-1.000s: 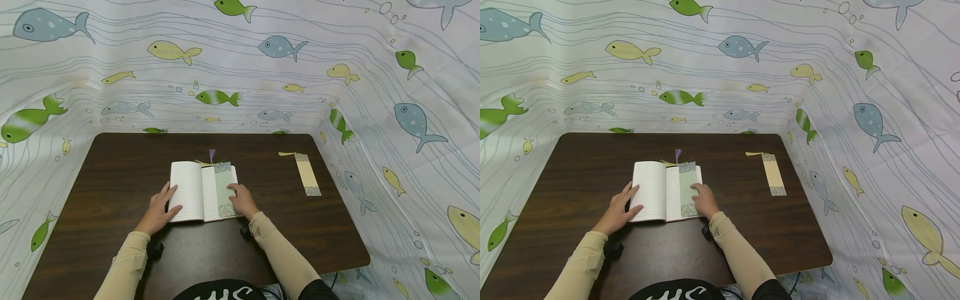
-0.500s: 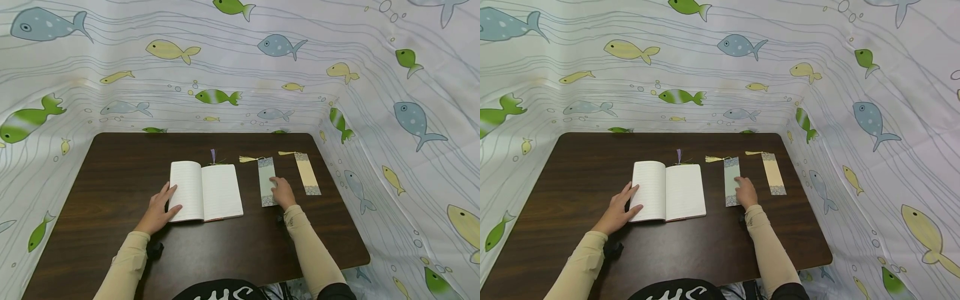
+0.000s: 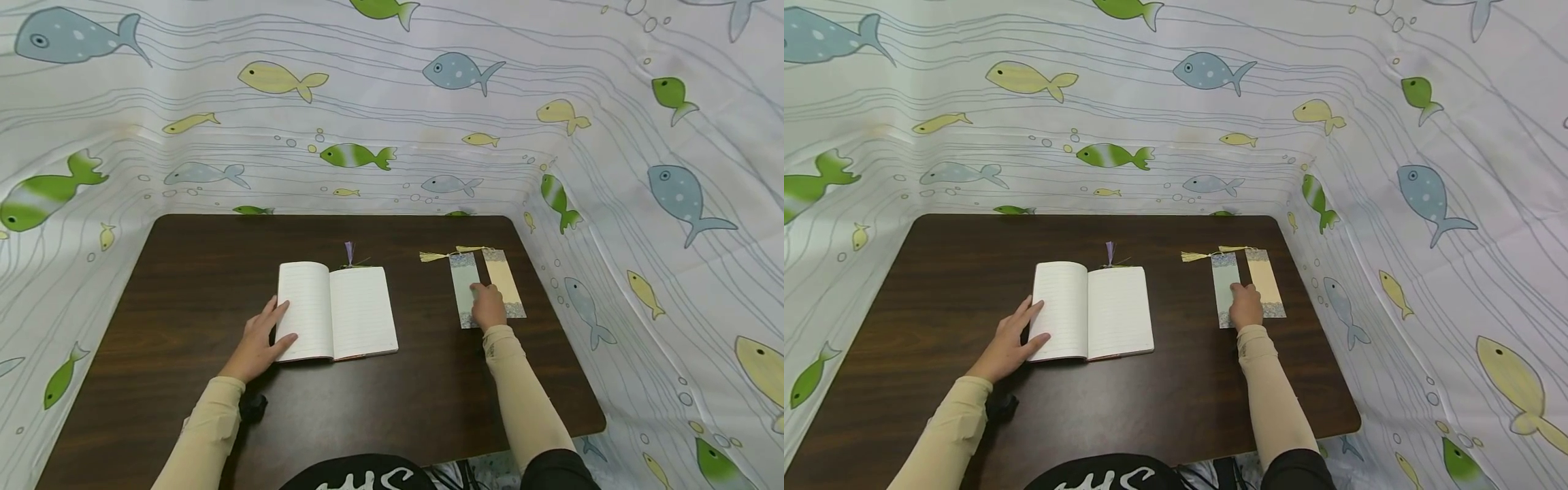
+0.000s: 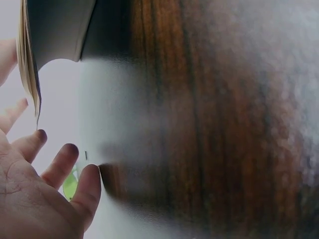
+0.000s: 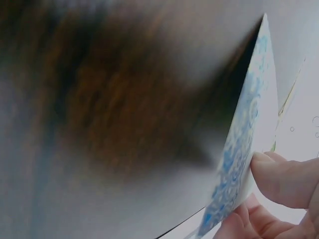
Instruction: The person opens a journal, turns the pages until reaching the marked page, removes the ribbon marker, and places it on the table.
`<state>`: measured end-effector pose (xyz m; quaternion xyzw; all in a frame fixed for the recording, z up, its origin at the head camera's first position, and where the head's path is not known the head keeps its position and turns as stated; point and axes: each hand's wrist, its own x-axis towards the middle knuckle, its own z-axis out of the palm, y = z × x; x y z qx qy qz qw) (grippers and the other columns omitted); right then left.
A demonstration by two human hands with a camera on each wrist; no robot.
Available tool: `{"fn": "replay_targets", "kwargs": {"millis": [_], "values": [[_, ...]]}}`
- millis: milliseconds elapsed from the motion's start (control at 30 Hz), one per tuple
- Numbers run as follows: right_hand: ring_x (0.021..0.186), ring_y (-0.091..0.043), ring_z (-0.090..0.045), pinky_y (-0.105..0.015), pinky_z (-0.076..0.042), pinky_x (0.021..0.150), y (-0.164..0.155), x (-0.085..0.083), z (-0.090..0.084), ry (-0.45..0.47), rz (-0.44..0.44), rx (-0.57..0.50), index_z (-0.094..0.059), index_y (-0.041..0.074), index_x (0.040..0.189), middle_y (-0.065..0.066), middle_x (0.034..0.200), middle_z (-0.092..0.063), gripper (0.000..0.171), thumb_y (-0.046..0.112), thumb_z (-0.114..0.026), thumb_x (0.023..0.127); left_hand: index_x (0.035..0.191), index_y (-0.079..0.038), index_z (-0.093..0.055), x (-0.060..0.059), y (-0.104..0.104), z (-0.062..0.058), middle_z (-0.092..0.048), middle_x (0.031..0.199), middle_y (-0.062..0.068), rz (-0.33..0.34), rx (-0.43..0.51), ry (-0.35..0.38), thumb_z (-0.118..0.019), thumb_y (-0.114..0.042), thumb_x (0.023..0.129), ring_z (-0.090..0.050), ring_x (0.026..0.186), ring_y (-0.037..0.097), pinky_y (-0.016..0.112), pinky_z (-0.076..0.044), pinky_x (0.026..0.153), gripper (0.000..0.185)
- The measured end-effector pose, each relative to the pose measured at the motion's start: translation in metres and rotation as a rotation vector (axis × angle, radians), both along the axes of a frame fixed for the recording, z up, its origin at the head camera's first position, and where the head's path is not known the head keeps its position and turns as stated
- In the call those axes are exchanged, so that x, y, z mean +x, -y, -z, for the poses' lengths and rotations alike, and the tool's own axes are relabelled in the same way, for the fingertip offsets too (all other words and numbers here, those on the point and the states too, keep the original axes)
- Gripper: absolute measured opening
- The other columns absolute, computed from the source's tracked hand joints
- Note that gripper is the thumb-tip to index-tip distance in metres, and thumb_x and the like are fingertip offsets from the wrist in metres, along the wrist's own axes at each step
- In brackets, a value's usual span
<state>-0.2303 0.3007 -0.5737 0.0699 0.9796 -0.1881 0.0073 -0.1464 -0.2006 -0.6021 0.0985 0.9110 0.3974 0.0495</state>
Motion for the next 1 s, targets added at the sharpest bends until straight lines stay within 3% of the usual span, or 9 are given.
{"fn": "replay_targets", "kwargs": {"millis": [400, 633, 767, 900, 1000], "values": [[0.104, -0.049, -0.049, -0.059, -0.053, 0.074, -0.001, -0.003, 0.011, 0.012, 0.009, 0.006, -0.062, -0.001, 0.135, -0.034, 0.121, -0.045, 0.048, -0.012, -0.061, 0.088, 0.162, -0.015, -0.026, 0.001, 0.001, -0.001, -0.008, 0.169, 0.02, -0.001, 0.003, 0.005, -0.064, -0.045, 0.1, -0.017, 0.144, 0.054, 0.078, -0.027, 0.103, 0.079], [0.104, -0.051, -0.054, -0.06, -0.054, 0.077, -0.002, -0.006, 0.012, 0.036, -0.014, 0.023, -0.061, -0.001, 0.136, -0.035, 0.122, -0.05, 0.049, -0.011, -0.063, 0.089, 0.163, -0.016, -0.026, 0.001, 0.002, 0.0, -0.008, 0.169, 0.019, -0.001, 0.007, 0.01, -0.063, -0.046, 0.1, -0.017, 0.144, 0.054, 0.078, -0.027, 0.102, 0.079], [0.099, -0.048, -0.055, -0.058, -0.054, 0.076, -0.002, -0.005, 0.01, 0.045, -0.07, 0.082, -0.061, -0.003, 0.136, -0.034, 0.117, -0.052, 0.043, 0.001, -0.069, 0.094, 0.163, -0.016, -0.026, 0.0, 0.003, 0.0, -0.008, 0.169, 0.02, 0.001, 0.007, 0.012, -0.063, -0.047, 0.1, -0.018, 0.144, 0.054, 0.078, -0.027, 0.102, 0.079], [0.098, -0.046, -0.052, -0.058, -0.052, 0.077, 0.0, -0.002, 0.007, 0.062, -0.116, 0.114, -0.059, -0.006, 0.137, -0.033, 0.115, -0.05, 0.052, 0.018, -0.075, 0.094, 0.163, -0.016, -0.026, 0.0, 0.003, 0.001, -0.008, 0.169, 0.021, 0.0, 0.004, 0.011, -0.062, -0.047, 0.1, -0.018, 0.144, 0.054, 0.078, -0.028, 0.102, 0.078], [0.098, -0.045, -0.051, -0.058, -0.052, 0.077, 0.001, -0.001, 0.006, 0.058, -0.122, 0.119, -0.057, -0.007, 0.138, -0.032, 0.114, -0.05, 0.056, 0.021, -0.077, 0.093, 0.162, -0.015, -0.027, 0.0, 0.003, 0.002, -0.009, 0.168, 0.021, 0.003, 0.006, 0.002, -0.062, -0.046, 0.1, -0.019, 0.143, 0.054, 0.078, -0.028, 0.102, 0.078]]}}
